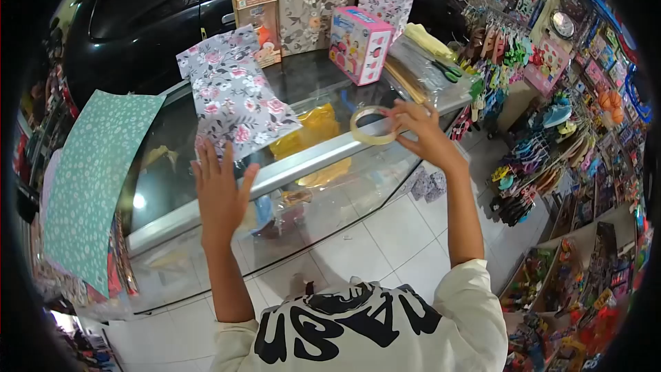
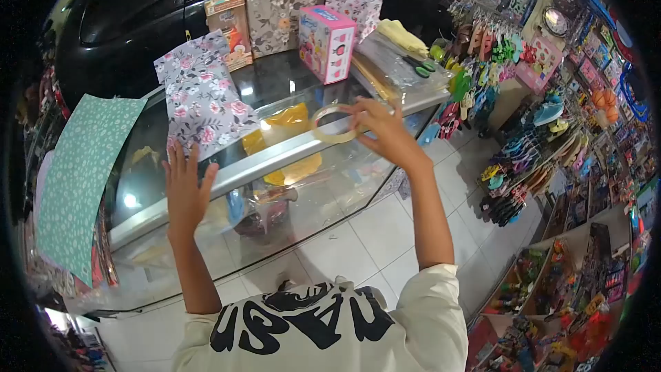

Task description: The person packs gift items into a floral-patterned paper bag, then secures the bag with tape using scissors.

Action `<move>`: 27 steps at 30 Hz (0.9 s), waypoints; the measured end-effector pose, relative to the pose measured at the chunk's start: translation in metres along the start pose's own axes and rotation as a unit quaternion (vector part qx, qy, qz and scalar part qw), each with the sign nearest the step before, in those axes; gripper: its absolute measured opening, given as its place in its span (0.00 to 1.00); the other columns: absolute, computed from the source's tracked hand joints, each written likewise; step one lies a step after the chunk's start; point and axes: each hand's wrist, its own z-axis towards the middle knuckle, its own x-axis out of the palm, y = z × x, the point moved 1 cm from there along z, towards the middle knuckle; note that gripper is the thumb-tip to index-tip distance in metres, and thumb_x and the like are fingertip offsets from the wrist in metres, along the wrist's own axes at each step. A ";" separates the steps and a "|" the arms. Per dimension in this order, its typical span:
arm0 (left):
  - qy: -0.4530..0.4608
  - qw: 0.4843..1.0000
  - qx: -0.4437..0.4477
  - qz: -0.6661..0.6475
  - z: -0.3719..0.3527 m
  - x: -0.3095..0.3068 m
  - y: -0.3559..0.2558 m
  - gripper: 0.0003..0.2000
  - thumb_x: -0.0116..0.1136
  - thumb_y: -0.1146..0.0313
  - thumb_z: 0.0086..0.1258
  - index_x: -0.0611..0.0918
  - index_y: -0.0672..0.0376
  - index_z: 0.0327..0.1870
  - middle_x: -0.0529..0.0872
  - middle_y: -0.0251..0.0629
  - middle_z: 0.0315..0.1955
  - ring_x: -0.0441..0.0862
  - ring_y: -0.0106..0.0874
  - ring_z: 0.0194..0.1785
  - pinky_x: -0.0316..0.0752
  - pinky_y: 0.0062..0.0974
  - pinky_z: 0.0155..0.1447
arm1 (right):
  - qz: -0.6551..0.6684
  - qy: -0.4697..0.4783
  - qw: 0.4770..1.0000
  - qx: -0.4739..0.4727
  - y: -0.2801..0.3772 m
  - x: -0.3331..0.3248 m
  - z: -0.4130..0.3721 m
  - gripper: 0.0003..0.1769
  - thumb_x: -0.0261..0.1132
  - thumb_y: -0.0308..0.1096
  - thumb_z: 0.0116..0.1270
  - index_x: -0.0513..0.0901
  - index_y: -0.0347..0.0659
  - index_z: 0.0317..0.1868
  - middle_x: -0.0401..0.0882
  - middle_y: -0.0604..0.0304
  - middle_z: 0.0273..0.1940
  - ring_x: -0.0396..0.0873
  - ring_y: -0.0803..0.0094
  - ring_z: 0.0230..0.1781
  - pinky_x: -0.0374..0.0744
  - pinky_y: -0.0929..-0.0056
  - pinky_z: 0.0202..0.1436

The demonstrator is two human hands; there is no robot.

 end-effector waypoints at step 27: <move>0.043 0.881 0.005 -0.472 -0.107 0.036 -0.231 0.21 0.67 0.77 0.56 0.78 0.55 0.52 0.81 0.39 0.49 0.76 0.32 0.57 0.65 0.34 0.65 | 0.460 -0.108 0.881 -0.002 0.010 0.023 -0.169 0.15 0.70 0.22 0.55 0.81 0.35 0.45 0.82 0.58 0.39 0.78 0.68 0.41 0.72 0.70 0.49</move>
